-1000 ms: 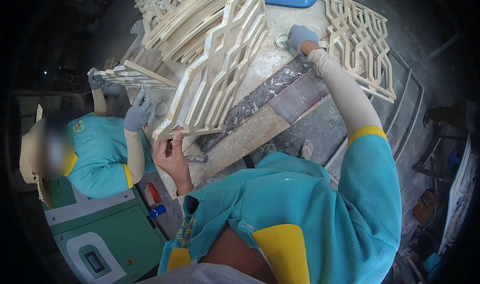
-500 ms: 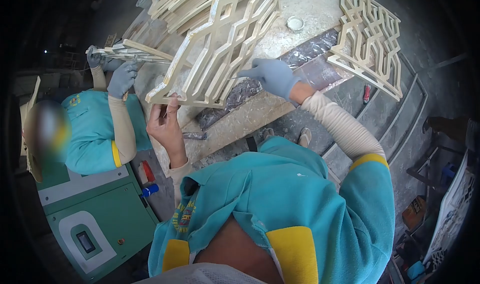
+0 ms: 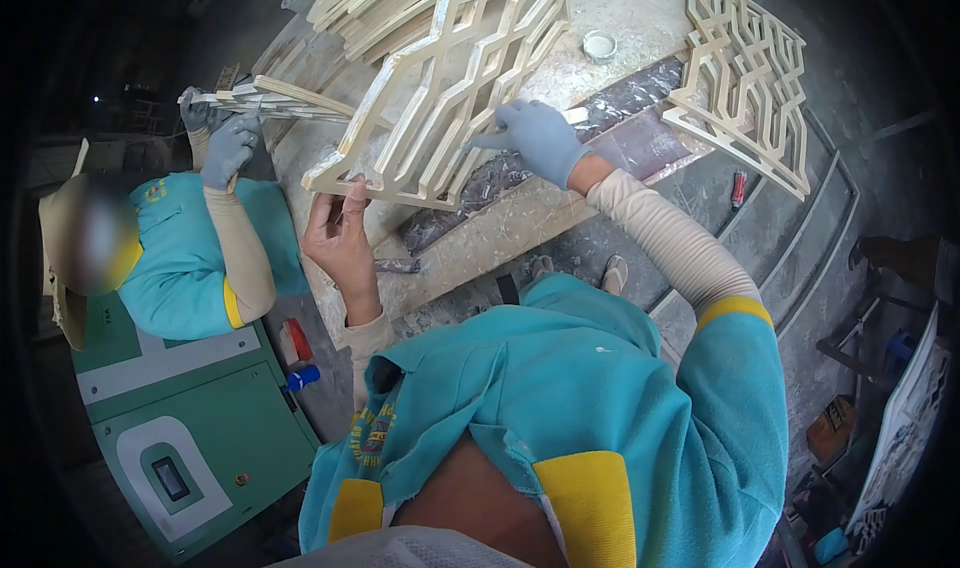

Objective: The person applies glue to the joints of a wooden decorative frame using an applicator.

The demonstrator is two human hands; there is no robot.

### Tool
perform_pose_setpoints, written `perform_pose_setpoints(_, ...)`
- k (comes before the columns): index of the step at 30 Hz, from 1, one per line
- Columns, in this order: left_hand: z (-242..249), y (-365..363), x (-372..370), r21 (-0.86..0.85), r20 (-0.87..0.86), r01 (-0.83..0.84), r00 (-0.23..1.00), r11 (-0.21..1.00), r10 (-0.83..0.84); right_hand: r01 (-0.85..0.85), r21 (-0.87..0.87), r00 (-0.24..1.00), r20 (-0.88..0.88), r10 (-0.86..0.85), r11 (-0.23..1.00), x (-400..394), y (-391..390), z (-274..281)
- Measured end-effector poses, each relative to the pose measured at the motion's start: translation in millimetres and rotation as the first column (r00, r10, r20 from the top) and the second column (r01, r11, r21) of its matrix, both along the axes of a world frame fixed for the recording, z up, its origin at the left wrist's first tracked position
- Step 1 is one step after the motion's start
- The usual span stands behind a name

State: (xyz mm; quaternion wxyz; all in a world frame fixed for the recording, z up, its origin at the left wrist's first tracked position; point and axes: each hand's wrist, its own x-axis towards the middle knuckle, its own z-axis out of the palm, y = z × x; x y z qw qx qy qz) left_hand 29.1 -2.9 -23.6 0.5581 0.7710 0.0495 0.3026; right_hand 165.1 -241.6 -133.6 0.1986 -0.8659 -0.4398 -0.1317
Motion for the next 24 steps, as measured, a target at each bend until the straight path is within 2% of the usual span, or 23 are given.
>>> perform_pose_setpoints(2,-2,2,0,0.000,-0.001,0.001,1.000,1.000,-0.001,0.060,-0.043,0.998,0.005,-0.060,0.997,-1,-2,3)
perform_pose_setpoints(5,-4,3,0,-0.012,-0.004,0.003,1.000,1.000,-0.003,0.083,-0.003,0.994,-0.065,-0.083,0.997,-10,2,2)
perform_pose_setpoints(7,-3,2,0,-0.024,-0.007,0.006,1.000,1.000,-0.007,0.144,-0.051,0.976,-0.160,-0.150,0.988,-28,17,-3)
perform_pose_setpoints(11,-4,1,-1,-0.043,-0.001,-0.002,1.000,0.999,0.002,0.169,0.116,0.978,-0.139,-0.153,0.979,-73,41,-7)
perform_pose_setpoints(16,-4,2,-1,-0.031,-0.002,-0.001,1.000,1.000,0.001,0.217,0.172,0.954,-0.246,-0.171,0.961,-67,35,11)
perform_pose_setpoints(18,-5,1,-2,-0.039,0.004,-0.003,1.000,0.999,0.003,0.402,0.055,0.872,-0.327,-0.363,0.914,-59,34,17)
perform_pose_setpoints(21,-7,2,-1,-0.037,0.012,-0.006,1.000,0.999,0.006,0.361,0.075,0.912,-0.238,-0.335,0.929,-72,47,3)
perform_pose_setpoints(24,-4,2,-1,-0.031,0.007,-0.003,1.000,1.000,0.003,0.286,0.083,0.932,-0.254,-0.257,0.955,-96,57,2)
